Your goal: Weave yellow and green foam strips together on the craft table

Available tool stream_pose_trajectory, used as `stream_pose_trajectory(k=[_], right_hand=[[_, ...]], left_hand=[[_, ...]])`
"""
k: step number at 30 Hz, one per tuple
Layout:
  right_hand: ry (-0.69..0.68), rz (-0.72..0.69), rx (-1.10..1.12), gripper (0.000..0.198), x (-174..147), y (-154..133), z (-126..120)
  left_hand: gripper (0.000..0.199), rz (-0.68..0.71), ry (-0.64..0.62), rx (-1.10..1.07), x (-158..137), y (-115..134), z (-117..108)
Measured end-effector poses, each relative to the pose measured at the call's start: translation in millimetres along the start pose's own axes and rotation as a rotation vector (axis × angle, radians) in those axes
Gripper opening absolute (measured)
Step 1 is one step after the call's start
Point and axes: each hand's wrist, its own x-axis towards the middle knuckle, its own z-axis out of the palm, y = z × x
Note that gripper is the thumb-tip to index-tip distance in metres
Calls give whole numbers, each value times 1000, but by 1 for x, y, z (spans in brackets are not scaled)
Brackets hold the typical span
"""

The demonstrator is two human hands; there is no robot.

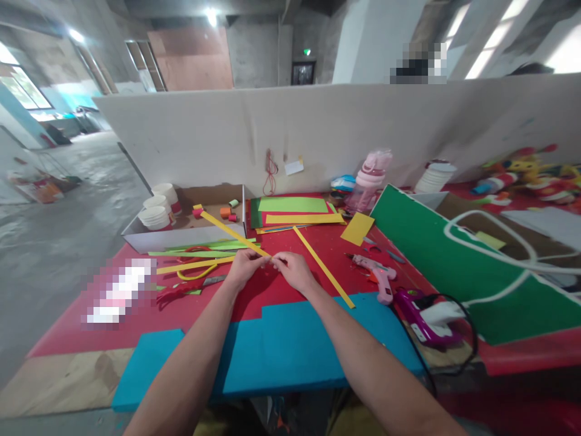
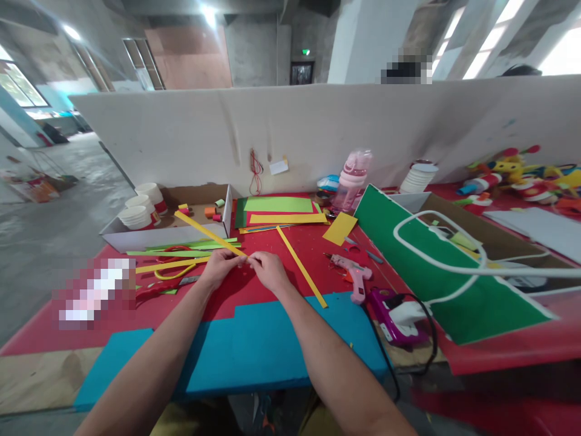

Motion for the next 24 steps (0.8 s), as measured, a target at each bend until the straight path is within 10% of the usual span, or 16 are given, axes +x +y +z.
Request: stream_pose_trajectory(k=[9, 16, 24], right_hand=[[130, 253, 569, 50, 3, -4, -5], [204, 246, 717, 22, 4, -16, 21], [312, 282, 659, 34, 5, -10, 23]], left_hand=[[28, 16, 282, -461, 7, 6, -6], [32, -79, 277, -618, -5, 9, 29], [29, -70, 216, -582, -7, 6, 35]])
